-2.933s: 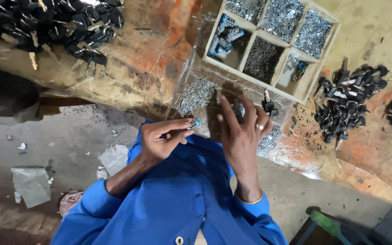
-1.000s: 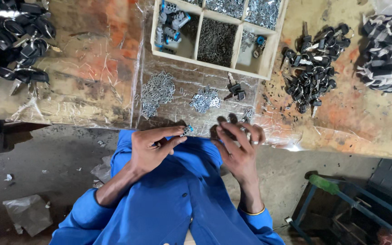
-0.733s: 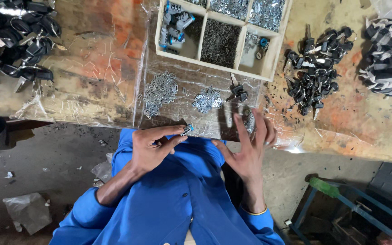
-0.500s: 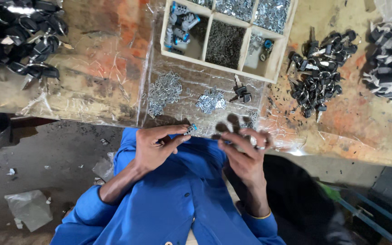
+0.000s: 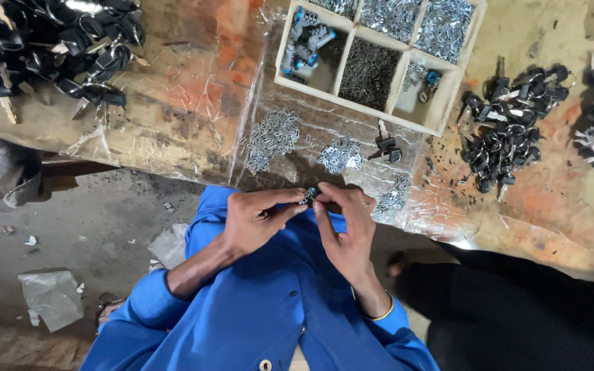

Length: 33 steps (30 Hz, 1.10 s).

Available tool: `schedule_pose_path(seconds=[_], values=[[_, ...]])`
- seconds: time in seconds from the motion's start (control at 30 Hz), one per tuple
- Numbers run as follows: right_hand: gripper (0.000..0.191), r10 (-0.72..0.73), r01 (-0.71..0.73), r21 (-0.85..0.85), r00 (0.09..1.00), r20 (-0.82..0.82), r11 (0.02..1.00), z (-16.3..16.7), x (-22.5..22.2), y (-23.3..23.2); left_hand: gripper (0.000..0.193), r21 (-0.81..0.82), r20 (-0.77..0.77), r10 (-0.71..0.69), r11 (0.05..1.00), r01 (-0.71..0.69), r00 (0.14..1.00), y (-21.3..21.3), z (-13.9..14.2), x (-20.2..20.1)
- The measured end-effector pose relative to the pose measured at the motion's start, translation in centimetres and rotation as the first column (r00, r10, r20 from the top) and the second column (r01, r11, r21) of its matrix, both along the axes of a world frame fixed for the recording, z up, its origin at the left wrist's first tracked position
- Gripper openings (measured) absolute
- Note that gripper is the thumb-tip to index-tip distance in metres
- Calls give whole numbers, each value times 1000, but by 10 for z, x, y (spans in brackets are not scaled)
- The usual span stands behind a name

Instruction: The person sits at a workbench assembling small hardware components by hand. They pick small metal and blue plastic pieces from a compartment tray, fit them together between the fingers, and place finished assemblies into the tray, repeating the cycle with parts from piles on the bench.

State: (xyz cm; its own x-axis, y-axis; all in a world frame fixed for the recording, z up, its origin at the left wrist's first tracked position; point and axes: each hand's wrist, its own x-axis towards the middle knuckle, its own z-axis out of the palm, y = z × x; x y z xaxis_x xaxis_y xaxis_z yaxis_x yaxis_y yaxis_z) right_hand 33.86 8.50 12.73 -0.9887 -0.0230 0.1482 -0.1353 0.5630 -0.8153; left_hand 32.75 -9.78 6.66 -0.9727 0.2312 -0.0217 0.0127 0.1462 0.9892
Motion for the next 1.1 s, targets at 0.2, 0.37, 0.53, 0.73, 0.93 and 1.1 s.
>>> schedule_pose_path(seconds=[0.2,0.37,0.53,0.73,0.93,1.1], values=[[36,-1,-8,110,997,77,994,3,-2,3,20,-147,-333,-119,986,73,935,-8,-6,-1],[32,-22,25,355,1000,-12,934,4,-11,17,20,-53,-289,-64,997,51,955,-11,-5,-3],[41,30,53,553,990,-140,831,0,-6,23,23,27,29,-11,1000,11,1000,-17,-3,-6],[30,176,-88,421,969,-174,903,-11,8,35,23,112,148,31,993,-48,988,-14,-2,-6],[22,80,-77,115,997,-18,990,-11,11,13,23,33,102,35,999,-39,994,-13,1,-4],[23,40,-39,-20,998,54,999,-1,1,-12,23,-64,-70,32,997,-36,997,-14,1,-2]])
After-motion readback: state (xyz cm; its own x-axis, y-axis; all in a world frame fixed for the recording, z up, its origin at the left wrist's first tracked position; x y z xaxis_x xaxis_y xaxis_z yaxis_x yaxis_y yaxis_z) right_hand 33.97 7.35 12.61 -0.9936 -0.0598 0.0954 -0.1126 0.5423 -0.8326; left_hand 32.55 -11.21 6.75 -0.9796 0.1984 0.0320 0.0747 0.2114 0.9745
